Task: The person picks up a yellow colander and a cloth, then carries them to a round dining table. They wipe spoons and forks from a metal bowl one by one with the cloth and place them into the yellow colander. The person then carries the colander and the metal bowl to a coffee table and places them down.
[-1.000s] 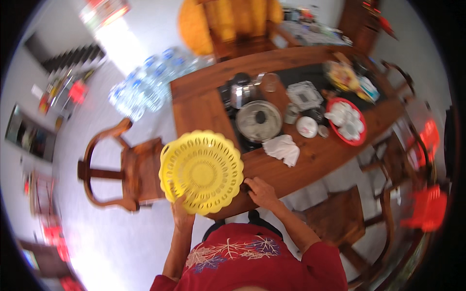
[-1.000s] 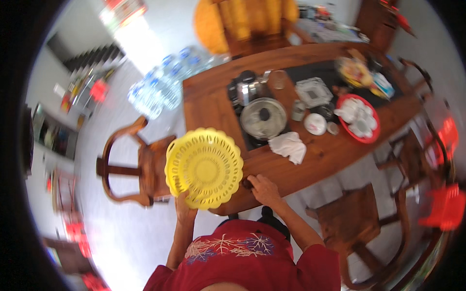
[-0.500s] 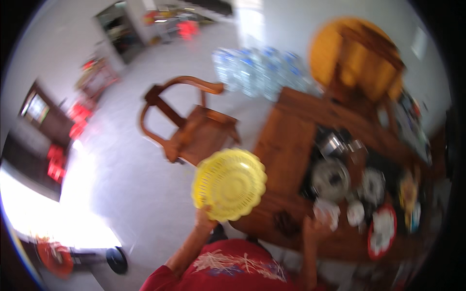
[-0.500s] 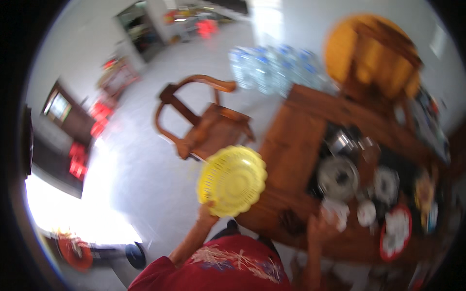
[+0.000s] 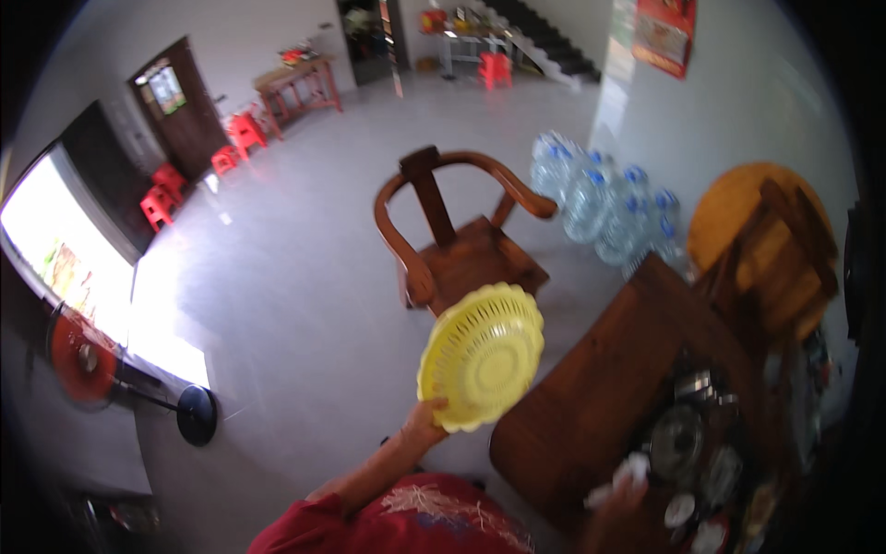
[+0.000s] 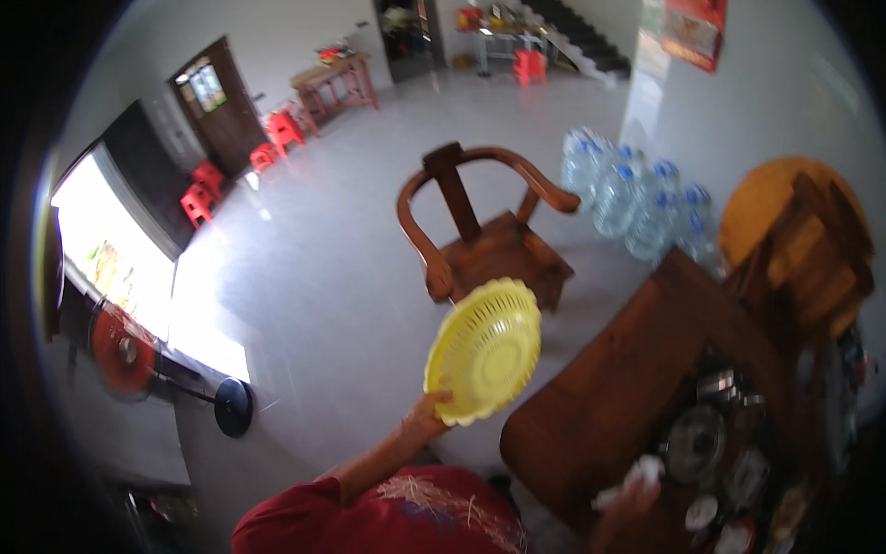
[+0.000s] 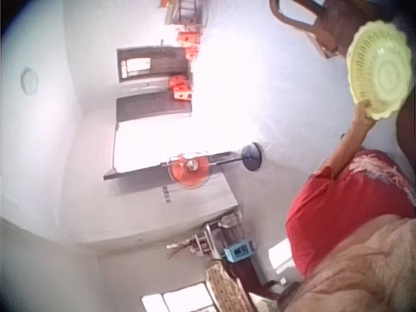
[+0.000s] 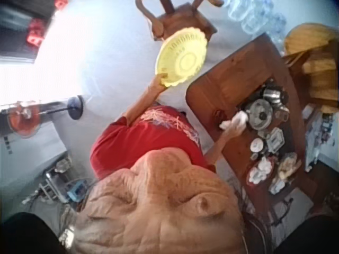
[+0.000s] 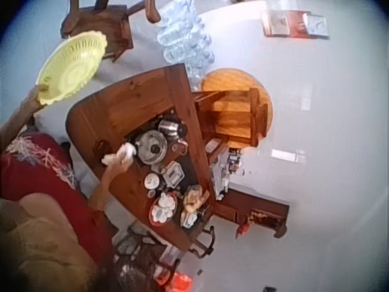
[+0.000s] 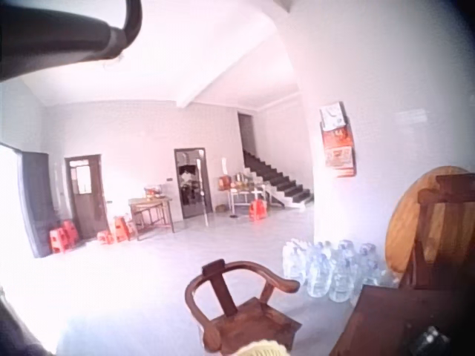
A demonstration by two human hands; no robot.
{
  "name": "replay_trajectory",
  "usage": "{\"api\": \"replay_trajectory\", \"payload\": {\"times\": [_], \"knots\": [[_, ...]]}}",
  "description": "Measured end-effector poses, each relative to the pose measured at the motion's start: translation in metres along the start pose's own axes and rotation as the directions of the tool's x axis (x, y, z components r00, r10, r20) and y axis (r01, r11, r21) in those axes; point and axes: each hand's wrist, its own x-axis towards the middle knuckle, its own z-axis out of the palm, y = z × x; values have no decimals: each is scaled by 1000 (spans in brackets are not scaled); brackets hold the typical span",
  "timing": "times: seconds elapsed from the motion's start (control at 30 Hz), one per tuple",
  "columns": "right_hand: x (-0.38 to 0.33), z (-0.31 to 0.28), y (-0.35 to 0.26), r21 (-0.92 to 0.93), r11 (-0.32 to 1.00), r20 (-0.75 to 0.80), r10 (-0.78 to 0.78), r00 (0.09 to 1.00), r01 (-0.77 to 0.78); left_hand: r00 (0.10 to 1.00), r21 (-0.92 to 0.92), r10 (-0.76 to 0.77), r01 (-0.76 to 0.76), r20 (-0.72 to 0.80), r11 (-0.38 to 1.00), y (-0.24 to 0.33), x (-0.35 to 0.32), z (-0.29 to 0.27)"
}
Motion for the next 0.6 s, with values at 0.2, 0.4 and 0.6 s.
{"api": "replay_trajectory", "payload": {"times": [0.2,0.4,0.6], "knots": [[33,87,-308,728,682,187,-109,976,-64,998,74,-52,50,26,996,52,-20,-14],[-3,171,-475,792,597,14,-231,973,130,973,-24,-136,142,186,990,150,-59,-43],[10,239,-563,771,14,622,-229,749,-636,969,71,-132,119,211,990,239,-96,-110]]}}
